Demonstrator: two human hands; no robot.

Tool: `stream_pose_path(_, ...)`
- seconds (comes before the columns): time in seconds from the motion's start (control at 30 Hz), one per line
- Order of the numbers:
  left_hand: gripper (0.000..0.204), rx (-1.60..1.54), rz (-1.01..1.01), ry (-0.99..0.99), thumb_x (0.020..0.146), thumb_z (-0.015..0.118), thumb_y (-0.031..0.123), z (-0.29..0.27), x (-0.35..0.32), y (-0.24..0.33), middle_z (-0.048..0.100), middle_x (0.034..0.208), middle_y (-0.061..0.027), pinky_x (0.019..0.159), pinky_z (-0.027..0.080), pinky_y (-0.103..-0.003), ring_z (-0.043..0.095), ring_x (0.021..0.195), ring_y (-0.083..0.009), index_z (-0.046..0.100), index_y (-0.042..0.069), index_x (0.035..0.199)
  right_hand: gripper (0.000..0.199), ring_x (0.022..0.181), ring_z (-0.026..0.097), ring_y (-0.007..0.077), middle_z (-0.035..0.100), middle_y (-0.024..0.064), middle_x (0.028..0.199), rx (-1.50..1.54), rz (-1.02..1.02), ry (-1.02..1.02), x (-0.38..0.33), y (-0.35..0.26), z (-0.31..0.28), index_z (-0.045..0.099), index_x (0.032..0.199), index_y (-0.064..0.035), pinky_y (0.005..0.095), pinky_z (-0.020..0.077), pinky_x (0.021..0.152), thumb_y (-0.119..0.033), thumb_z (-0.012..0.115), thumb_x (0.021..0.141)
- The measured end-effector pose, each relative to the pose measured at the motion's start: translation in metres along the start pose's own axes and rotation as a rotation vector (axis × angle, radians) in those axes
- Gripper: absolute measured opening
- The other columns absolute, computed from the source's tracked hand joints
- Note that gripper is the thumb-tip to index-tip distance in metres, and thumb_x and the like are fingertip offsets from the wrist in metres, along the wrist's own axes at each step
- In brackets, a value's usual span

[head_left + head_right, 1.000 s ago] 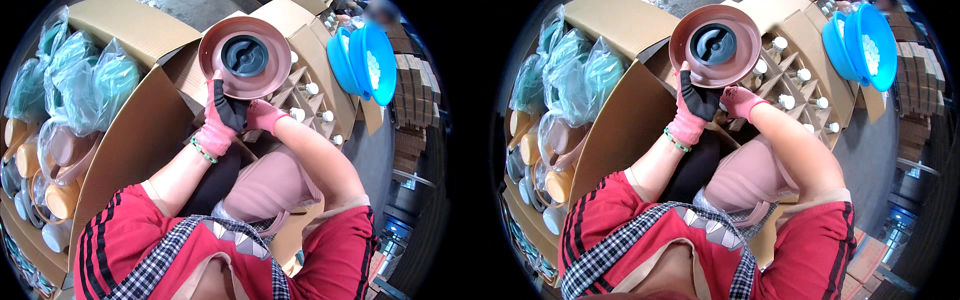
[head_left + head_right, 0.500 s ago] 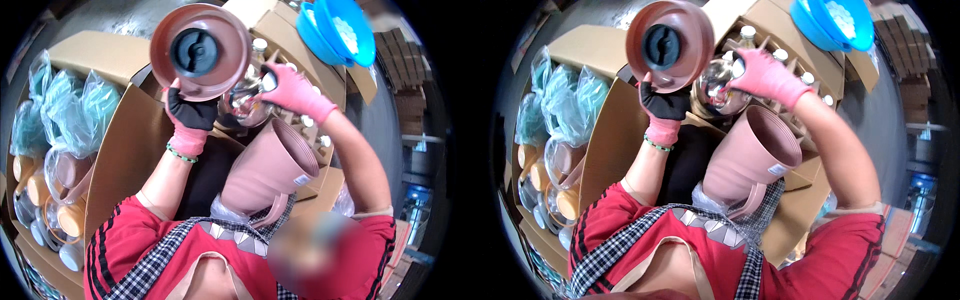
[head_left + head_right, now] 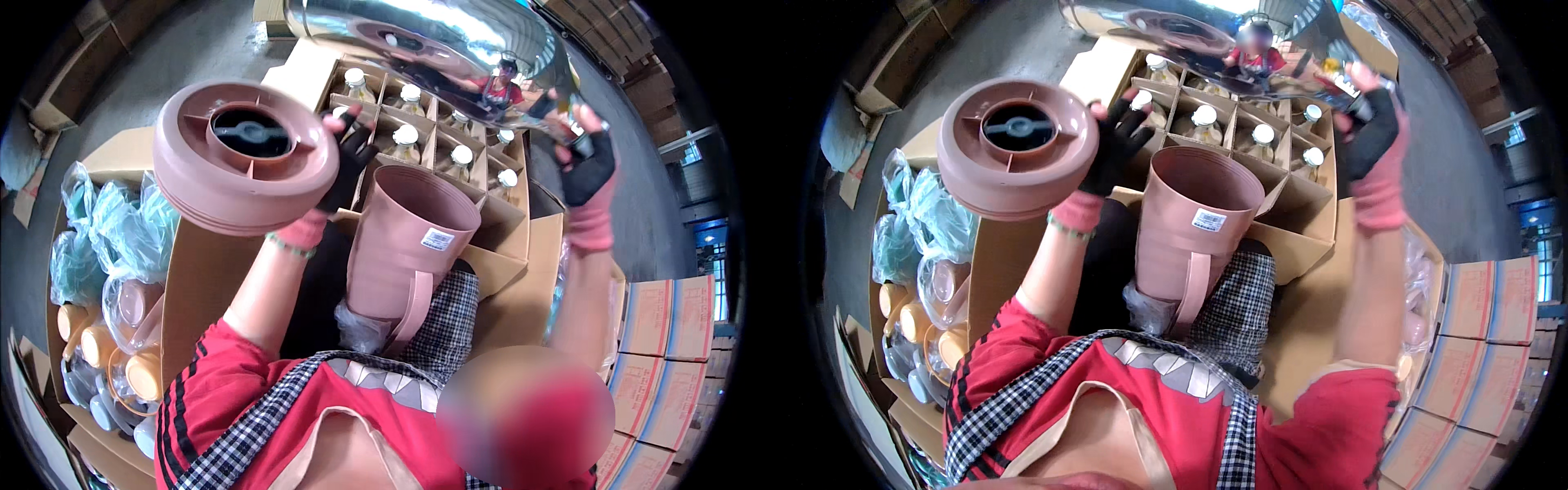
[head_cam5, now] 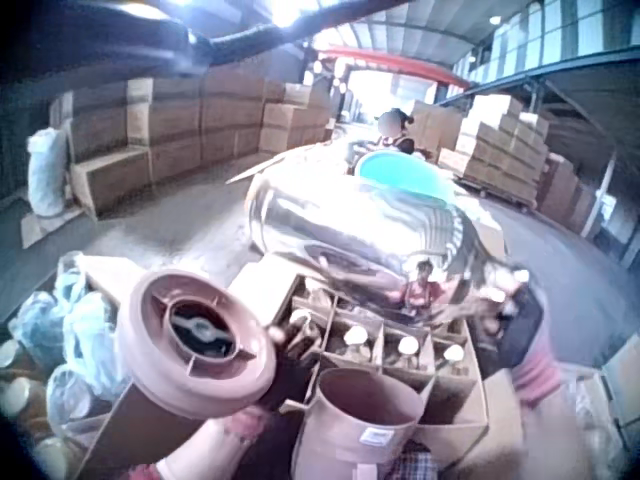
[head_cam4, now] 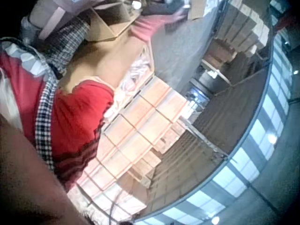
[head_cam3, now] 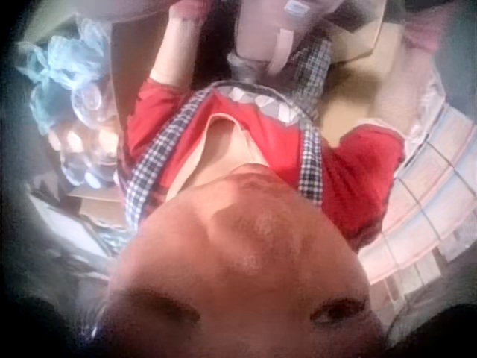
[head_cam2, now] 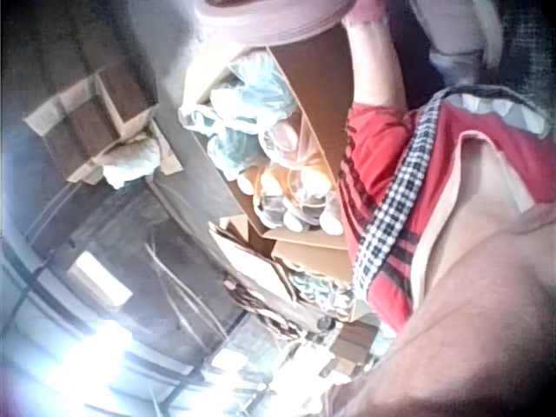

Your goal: The person sits on the floor and packs thermos flasks into cardboard boxes. They unwrap the flasks from plastic, remove the lids, place the inner glass bottles into the outer containers, and reassemble them before placing them into the boxes.

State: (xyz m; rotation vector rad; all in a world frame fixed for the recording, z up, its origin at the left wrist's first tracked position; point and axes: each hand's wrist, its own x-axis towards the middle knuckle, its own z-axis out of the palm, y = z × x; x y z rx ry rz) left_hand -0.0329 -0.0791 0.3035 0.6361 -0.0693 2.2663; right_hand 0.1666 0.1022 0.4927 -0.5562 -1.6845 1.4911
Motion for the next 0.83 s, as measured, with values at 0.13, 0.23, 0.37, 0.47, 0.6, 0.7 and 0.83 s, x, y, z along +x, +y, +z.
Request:
stream_pose_path(0.13, 0.012, 0.172, 0.121, -0.284, 0.080, 0.046, 0.023, 0.018, 0.073, -0.003, 0.050, 0.098, -0.0085, 0.092, 0.030, -0.040, 0.044, 0.099, -0.0232, 0.049, 0.012, 0.084, 0.029, 0.066, 0.052, 0.0105, 0.056, 0.0085, 0.092, 0.311, -0.037, -0.085, -0.036, 0.086, 0.015, 0.050, 0.104, -0.0054, 0.0209, 0.0416, 0.055, -0.019, 0.056, 0.079)
stream_pose_path(0.23, 0.013, -0.193, -0.162, -0.462, 0.076, 0.047, 0.015, 0.018, 0.088, 0.017, 0.052, 0.091, -0.0074, 0.087, 0.037, -0.035, 0.047, 0.089, -0.0199, 0.048, 0.006, 0.085, 0.064, 0.096, 0.050, 0.0161, 0.049, 0.0084, 0.108, -0.048, -0.251, -0.304, -0.034, 0.114, 0.025, 0.036, 0.121, -0.0046, 0.0281, 0.0441, 0.079, -0.007, 0.070, 0.067)
stream_pose_path(0.37, 0.008, 0.092, -0.130, -0.291, 0.077, 0.045, 0.014, -0.046, 0.085, 0.031, 0.051, 0.083, -0.0076, 0.080, 0.039, -0.031, 0.046, 0.082, -0.0192, 0.048, 0.006, 0.076, 0.060, 0.095, 0.047, 0.0120, 0.049, 0.0029, 0.108, 0.347, 0.215, -0.478, -0.029, 0.152, 0.022, 0.036, 0.123, -0.0018, 0.0260, 0.0383, 0.085, -0.020, 0.067, 0.075)
stream_pose_path(0.47, 0.016, 0.771, 0.047, -0.160, 0.084, 0.046, 0.020, -0.061, 0.058, 0.024, 0.049, 0.076, -0.0069, 0.068, 0.042, -0.029, 0.048, 0.068, -0.0191, 0.048, 0.006, 0.076, 0.074, 0.107, 0.043, 0.0141, 0.045, 0.0050, 0.120, 0.071, 0.254, -0.435, -0.024, 0.167, 0.019, 0.035, 0.126, -0.0021, 0.0271, 0.0319, 0.095, -0.061, 0.028, 0.082)
stream_pose_path(0.6, 0.027, 0.229, -0.231, 0.205, 0.083, 0.052, 0.014, 0.033, 0.011, 0.013, 0.053, 0.101, -0.0079, 0.085, 0.042, -0.033, 0.051, 0.096, -0.0206, 0.049, 0.005, 0.108, 0.067, 0.097, 0.045, 0.0100, 0.048, 0.0017, 0.106, 0.369, 0.171, -0.167, -0.037, 0.168, 0.024, 0.039, 0.123, -0.0063, 0.0238, 0.0364, 0.086, -0.058, 0.042, 0.080)
stream_pose_path(0.7, 0.028, 0.900, -0.134, 0.212, 0.082, 0.053, 0.010, 0.013, -0.011, 0.012, 0.053, 0.102, -0.0069, 0.088, 0.040, -0.032, 0.050, 0.098, -0.0191, 0.048, 0.005, 0.109, 0.074, 0.107, 0.042, 0.0132, 0.040, 0.0065, 0.123, 0.222, -0.131, -0.180, -0.030, 0.151, 0.022, 0.024, 0.133, -0.0064, 0.0259, 0.0353, 0.091, -0.030, 0.065, 0.076)
stream_pose_path(0.83, 0.031, 1.126, -0.110, 0.202, 0.082, 0.053, 0.008, 0.004, -0.032, 0.006, 0.052, 0.104, -0.0064, 0.089, 0.040, -0.031, 0.048, 0.100, -0.0175, 0.046, 0.004, 0.112, 0.084, 0.105, 0.045, 0.0192, 0.046, 0.0102, 0.118, -0.129, 0.030, -0.448, -0.037, 0.119, 0.029, 0.035, 0.127, -0.0056, 0.0292, 0.0353, 0.092, -0.025, 0.078, 0.058)
